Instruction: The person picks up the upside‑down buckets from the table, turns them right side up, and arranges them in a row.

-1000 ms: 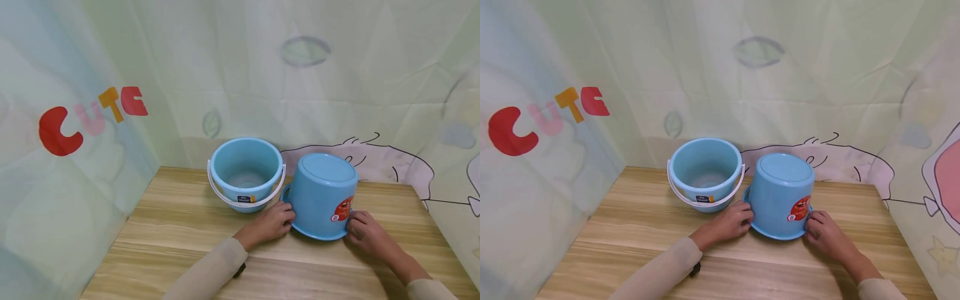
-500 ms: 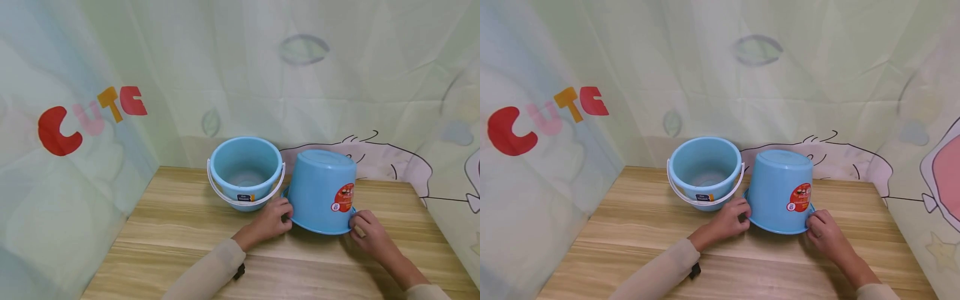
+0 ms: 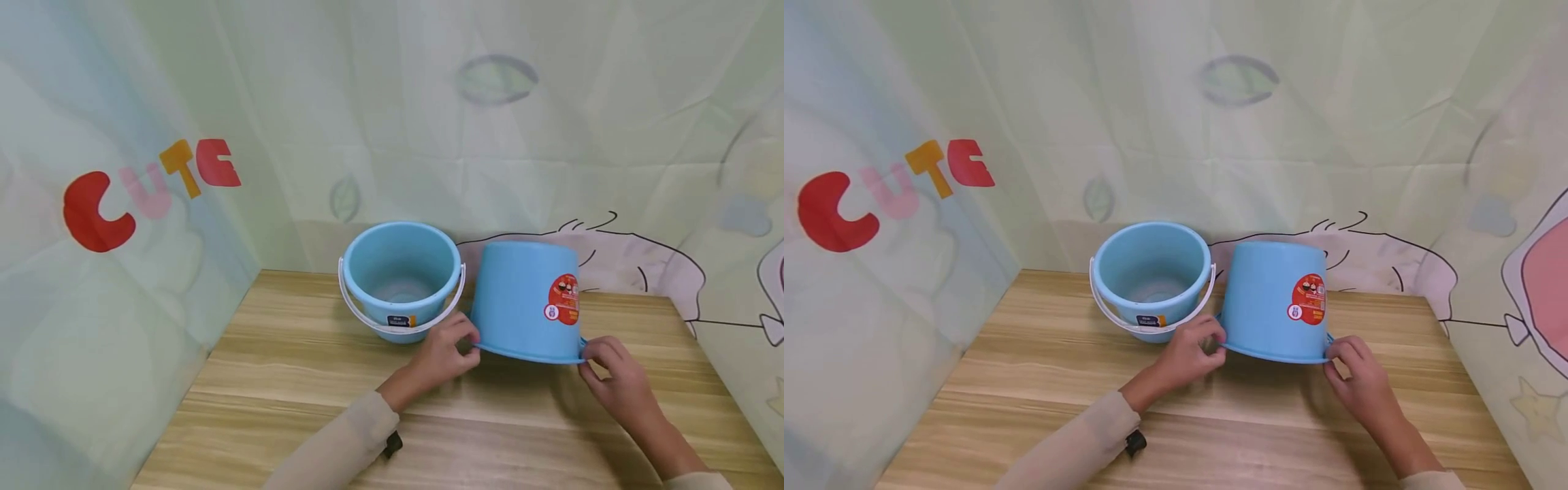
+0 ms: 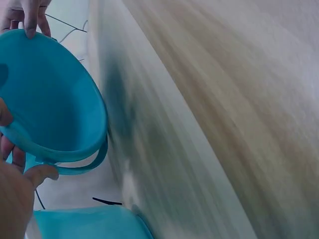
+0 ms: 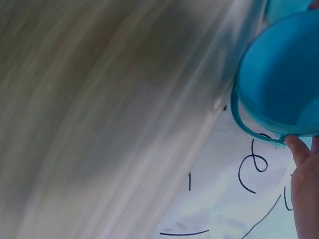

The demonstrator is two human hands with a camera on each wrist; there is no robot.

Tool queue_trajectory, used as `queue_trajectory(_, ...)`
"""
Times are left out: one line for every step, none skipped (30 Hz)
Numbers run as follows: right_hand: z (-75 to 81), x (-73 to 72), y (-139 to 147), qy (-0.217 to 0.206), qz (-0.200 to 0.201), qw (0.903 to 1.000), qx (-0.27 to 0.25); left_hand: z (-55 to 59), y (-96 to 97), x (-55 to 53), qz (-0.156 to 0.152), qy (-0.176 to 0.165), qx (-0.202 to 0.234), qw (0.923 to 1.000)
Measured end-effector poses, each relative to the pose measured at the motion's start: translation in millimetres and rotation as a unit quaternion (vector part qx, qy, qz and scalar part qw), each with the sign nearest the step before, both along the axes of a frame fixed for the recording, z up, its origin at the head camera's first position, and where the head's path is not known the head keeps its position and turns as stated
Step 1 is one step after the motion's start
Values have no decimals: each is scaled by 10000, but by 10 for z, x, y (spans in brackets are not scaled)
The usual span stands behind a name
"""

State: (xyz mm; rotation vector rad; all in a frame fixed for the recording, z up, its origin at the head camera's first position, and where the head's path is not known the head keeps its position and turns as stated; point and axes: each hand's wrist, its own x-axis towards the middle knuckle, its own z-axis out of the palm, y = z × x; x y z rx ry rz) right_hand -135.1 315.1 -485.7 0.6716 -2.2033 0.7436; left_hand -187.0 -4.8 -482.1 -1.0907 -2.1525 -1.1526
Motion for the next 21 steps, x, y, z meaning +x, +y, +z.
queue_trajectory(19, 8, -3, -42, 4, 10000, -63, 11, 3, 7, 8, 7, 38, 10000)
queue_trajectory(38, 13, -6, -46, -2, 9999, -117, 25, 4, 16, 24, -13, 82, 10000)
queue_trajectory(62, 20, -11, -76, -17, 9998, -156, 41, 7, 24, 42, -20, 150, 9999)
queue_trajectory(86, 27, -17, -101, -27, 9998, -184, 59, 7, 30, 64, -7, 223, 9997)
queue_trajectory(115, 35, -26, -128, -33, 9997, -204, 78, 9, 35, 90, 15, 286, 9995)
queue_trajectory(138, 41, -32, -144, -48, 9996, -226, 104, 8, 42, 119, 27, 345, 9993)
queue_trajectory(160, 45, -41, -95, -63, 9997, -238, 129, 7, 48, 143, 22, 405, 9991)
queue_trajectory(182, 51, -49, -63, -105, 9997, -233, 156, 6, 55, 173, -20, 441, 9989)
queue_trajectory(205, 60, -59, -62, -137, 9996, -239, 186, 6, 66, 192, -61, 461, 9987)
queue_trajectory(226, 66, -67, -46, -190, 9995, -243, 213, 6, 77, 219, -123, 450, 9987)
queue_trajectory(247, 70, -75, -12, -240, 9994, -262, 242, 8, 90, 253, -183, 429, 9986)
queue_trajectory(268, 73, -83, 32, -314, 9992, -265, 271, 11, 106, 280, -243, 418, 9984)
queue_trajectory(294, 78, -92, 62, -385, 9989, -269, 297, 14, 122, 311, -308, 404, 9982)
queue_trajectory(319, 81, -102, 75, -433, 9986, -303, 327, 18, 139, 342, -361, 391, 9980)
queue_trajectory(351, 85, -114, 78, -505, 9982, -319, 358, 24, 155, 366, -405, 386, 9978)
queue_trajectory(385, 87, -126, 89, -581, 9977, -341, 388, 30, 170, 392, -438, 394, 9975)
queue_trajectory(421, 90, -141, 96, -654, 9972, -357, 419, 34, 185, 421, -447, 411, 9973)
queue_trajectory(458, 95, -157, 86, -744, 9966, -344, 451, 38, 197, 439, -456, 430, 9971)
queue_trajectory(498, 100, -173, 85, -821, 9961, -325, 481, 41, 204, 468, -440, 435, 9970)
queue_trajectory(534, 103, -190, 96, -909, 9954, -300, 515, 43, 211, 493, -422, 449, 9969)
queue_trajectory(571, 106, -206, 109, -1014, 9945, -250, 546, 44, 214, 514, -398, 464, 9968)
